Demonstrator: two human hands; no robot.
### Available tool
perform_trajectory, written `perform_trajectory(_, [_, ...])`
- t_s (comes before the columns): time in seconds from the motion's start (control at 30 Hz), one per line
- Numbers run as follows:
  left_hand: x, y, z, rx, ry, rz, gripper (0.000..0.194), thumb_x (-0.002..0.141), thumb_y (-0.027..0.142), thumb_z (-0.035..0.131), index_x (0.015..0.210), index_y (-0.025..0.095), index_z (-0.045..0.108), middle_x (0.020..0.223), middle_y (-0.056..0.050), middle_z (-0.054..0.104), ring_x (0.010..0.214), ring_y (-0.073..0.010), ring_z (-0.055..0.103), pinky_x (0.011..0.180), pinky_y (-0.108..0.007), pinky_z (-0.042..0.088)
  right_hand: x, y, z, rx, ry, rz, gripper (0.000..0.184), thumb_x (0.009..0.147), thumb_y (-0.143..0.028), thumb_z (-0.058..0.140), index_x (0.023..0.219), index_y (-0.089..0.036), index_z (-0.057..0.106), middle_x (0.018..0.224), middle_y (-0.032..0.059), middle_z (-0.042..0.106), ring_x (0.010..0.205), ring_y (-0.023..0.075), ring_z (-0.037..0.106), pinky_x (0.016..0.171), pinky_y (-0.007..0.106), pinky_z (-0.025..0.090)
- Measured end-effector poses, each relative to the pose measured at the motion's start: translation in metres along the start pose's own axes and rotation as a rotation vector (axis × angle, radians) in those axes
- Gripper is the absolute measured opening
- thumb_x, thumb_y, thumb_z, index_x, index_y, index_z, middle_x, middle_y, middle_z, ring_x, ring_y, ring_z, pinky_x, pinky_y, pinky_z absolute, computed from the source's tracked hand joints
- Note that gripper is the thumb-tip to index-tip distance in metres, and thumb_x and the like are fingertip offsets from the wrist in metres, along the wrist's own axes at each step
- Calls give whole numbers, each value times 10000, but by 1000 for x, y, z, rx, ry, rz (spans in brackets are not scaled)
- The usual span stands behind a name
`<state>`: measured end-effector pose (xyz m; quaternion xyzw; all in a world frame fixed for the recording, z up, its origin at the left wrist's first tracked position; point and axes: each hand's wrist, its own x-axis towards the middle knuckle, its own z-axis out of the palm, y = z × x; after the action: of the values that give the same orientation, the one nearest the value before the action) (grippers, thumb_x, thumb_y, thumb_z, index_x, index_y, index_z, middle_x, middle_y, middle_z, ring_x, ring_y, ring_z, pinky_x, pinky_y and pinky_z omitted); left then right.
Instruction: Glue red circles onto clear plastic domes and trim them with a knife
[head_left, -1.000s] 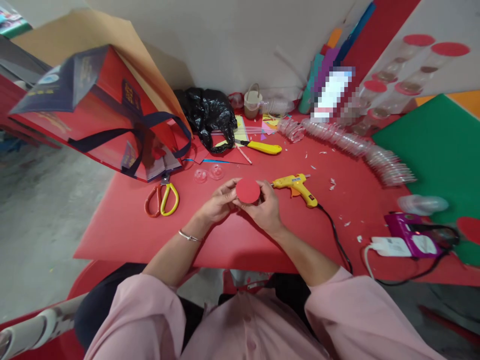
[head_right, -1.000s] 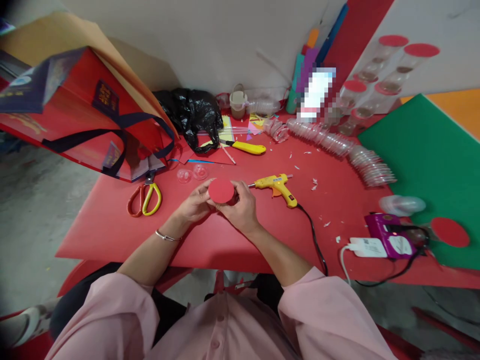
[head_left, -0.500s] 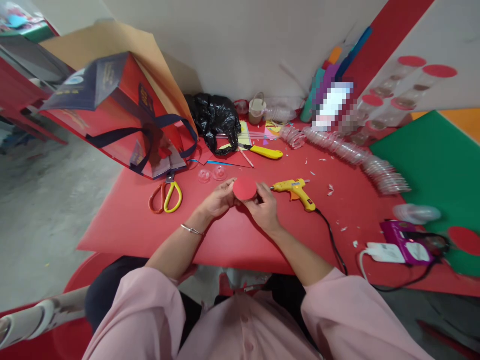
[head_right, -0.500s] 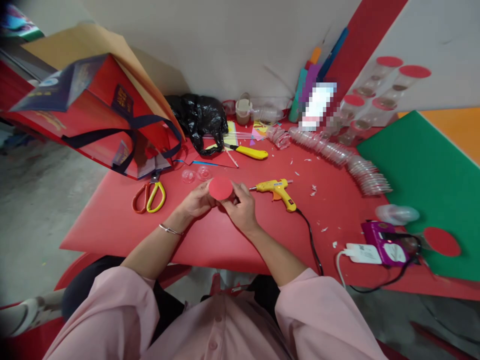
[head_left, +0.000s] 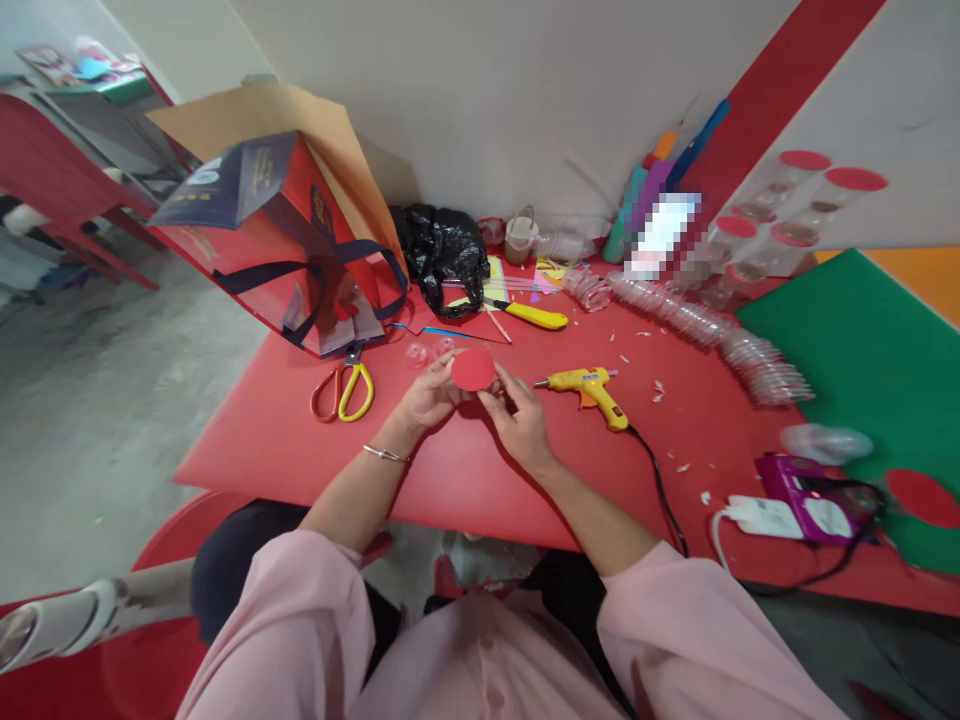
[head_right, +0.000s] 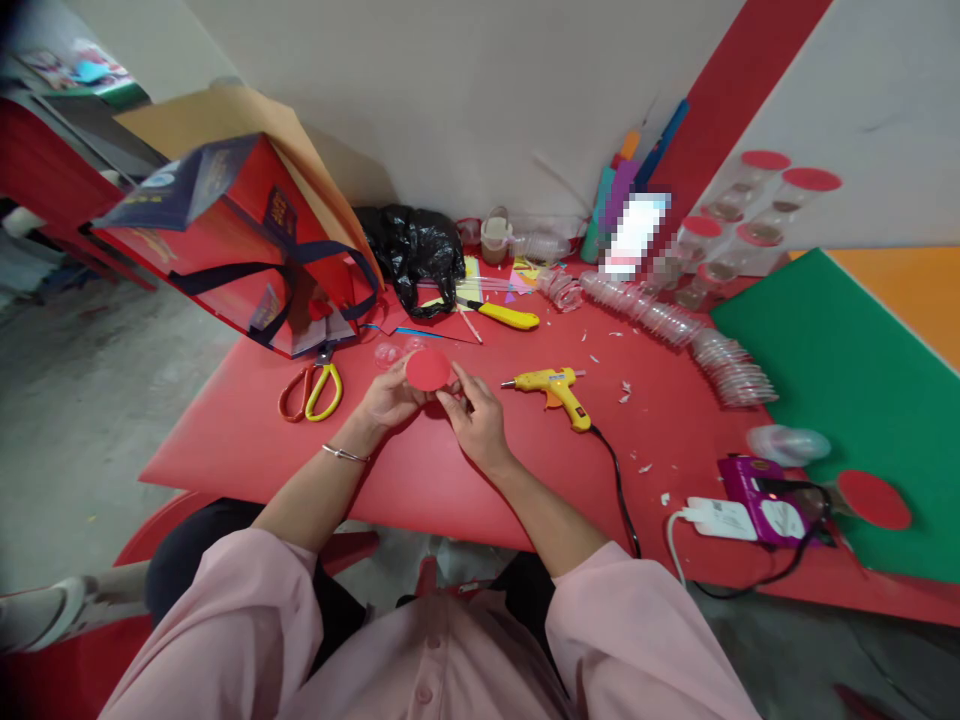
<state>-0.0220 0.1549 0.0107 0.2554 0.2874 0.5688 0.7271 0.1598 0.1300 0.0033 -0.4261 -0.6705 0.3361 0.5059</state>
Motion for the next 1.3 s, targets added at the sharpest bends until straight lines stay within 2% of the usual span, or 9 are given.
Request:
perform_trajectory(0.1, [1,5,-3,-28,50,20,301,765,252,827,1032,187,704,849,-25,740,721,-174,704,668,-280,563,-1,-3,0,33,-23,27,266,993,-434,633,1097,-239,781,913,40,726,808,172,664,784,323,536])
perform_trajectory(0.2, [1,8,-3,-24,82,17,260,799,258,784,1037,199,699,846,-27,744,773,-189,722,696,-289,570,-3,-6,-1,26,-54,41,282,986,-459,645,881,-230,772,790,21,714,715,161,639,707,307,502])
perform_trajectory(0.4, [0,9,0,-36,76,5,225,785,271,784,965,190,676,809,-29,731,720,-201,714,646,-303,561,-5,-11,-2,-58,-95,-30,547,998,-510,606,554,-220,475,560,-42,440,541,110,401,570,290,357])
perform_trajectory(0.53, [-2,11,1,-44,60,15,363,764,222,812,1094,209,661,802,3,714,697,-171,703,619,-273,546,-7,-10,-1,-68,-120,-69,551,1012,-498,592,560,-218,450,572,-45,415,553,108,389,584,289,346])
perform_trajectory(0.77, [-4,13,6,-46,66,-20,499,756,172,820,1215,229,634,854,16,719,694,-137,694,627,-252,556,-9,-8,-1,-58,-185,-87,418,1021,-502,584,721,-234,698,671,-10,621,639,135,554,661,285,447])
perform_trajectory(0.87, [-3,13,7,-36,61,-20,497,748,167,818,1210,226,643,830,17,716,662,-141,685,614,-262,558,-10,-7,-1,-42,-204,-90,394,1023,-497,583,763,-240,730,719,1,667,676,143,594,688,289,467])
perform_trajectory(1.0, [-3,12,5,-40,63,-3,459,756,155,795,1188,222,656,857,5,725,675,-151,694,620,-272,566,-11,-5,0,-59,-189,-101,389,1016,-485,599,734,-240,710,691,-6,643,656,140,576,676,288,453])
perform_trajectory(1.2, [-2,8,-1,-74,-3,6,331,779,147,751,1102,173,683,948,-49,751,736,-186,726,665,-310,610,-11,-5,-1,-109,-239,-85,429,1024,-540,556,751,-249,714,722,11,673,697,155,611,720,299,486])
perform_trajectory(1.3, [-1,7,-2,-106,28,-18,318,807,140,719,1121,176,680,917,-50,746,694,-186,715,611,-299,600,-12,-4,-2,-143,-251,-93,420,1017,-531,571,750,-243,719,709,11,657,681,152,598,713,298,490])
